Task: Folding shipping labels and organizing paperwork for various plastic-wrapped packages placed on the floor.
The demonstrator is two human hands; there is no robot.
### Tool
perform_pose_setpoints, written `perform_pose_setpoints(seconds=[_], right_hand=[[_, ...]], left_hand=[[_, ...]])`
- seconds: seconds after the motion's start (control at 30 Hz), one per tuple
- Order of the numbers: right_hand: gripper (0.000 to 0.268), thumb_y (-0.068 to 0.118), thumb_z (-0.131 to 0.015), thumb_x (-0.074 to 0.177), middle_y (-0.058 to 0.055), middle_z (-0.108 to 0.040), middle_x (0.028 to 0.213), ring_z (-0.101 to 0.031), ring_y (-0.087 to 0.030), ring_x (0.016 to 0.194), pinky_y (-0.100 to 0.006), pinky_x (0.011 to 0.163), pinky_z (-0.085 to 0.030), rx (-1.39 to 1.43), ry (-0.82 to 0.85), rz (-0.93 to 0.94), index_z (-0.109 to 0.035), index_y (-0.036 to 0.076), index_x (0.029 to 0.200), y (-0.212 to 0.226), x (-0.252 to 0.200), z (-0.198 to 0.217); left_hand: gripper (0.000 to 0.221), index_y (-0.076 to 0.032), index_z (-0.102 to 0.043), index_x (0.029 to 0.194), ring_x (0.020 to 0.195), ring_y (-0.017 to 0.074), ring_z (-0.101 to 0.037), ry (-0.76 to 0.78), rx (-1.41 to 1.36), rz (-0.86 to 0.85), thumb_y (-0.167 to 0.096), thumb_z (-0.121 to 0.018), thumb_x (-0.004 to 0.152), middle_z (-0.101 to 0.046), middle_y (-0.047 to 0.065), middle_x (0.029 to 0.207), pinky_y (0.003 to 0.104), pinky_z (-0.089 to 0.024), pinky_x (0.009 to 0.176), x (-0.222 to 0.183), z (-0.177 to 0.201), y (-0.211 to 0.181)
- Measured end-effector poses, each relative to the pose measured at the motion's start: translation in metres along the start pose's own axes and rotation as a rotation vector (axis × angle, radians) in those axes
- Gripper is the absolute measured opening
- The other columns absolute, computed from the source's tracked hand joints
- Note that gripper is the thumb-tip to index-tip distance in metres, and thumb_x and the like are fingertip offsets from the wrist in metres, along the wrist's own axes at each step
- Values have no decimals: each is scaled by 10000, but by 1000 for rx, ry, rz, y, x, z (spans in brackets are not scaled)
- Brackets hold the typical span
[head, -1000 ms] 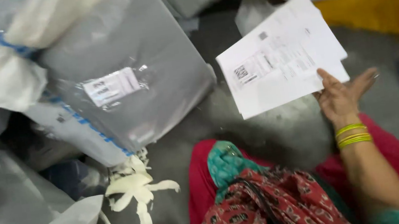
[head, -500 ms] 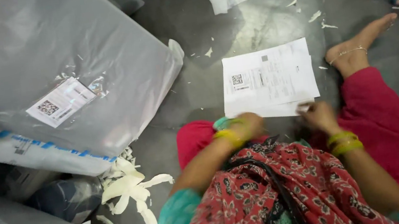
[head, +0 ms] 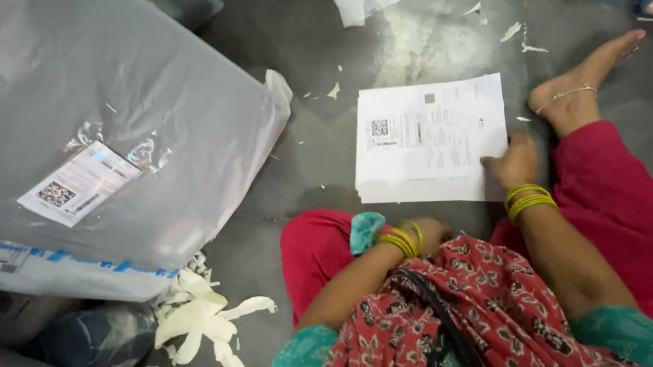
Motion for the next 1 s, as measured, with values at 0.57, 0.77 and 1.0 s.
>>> perform_pose_setpoints(seconds=[0.57,0.77,1.0], right_hand=[[577,185,-931,678,-190,-728,894,-705,-376,811,-478,752,-557,223,-5,-184,-657,6,1154,-17,-6,-8],[445,227,-893,755,-157,-742,910,-725,-345,845,-461,798,-568,219,33,-237,-713,65,1128,-39,-11,-8],[764,354,-937,721,-224,-659,1279,-613,-431,1190,-487,997,-494,10,-115,103,-610,-3,1313,-10,45,13]], left_hand=[[1040,-196,-323,1584,1567,433,-21,-446,-23,604,-544,-835,749,-103,203,1698,612,-96,1231,-59,136,-8],[1050,-185,-336,1581,1575,409,-38,-485,8,544,-550,-833,730,-130,173,1705,590,-94,1246,-48,131,-2],[1053,-146,-341,1569,1566,360,-102,-482,63,453,-536,-838,727,-232,100,1671,570,-128,1248,-31,114,8]])
Point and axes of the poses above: each hand's wrist, its own x-axis towards the middle knuckle, its own z-axis out of the back of the hand, y = z × x, the point moved 5 cm from there along x, towards the middle knuckle
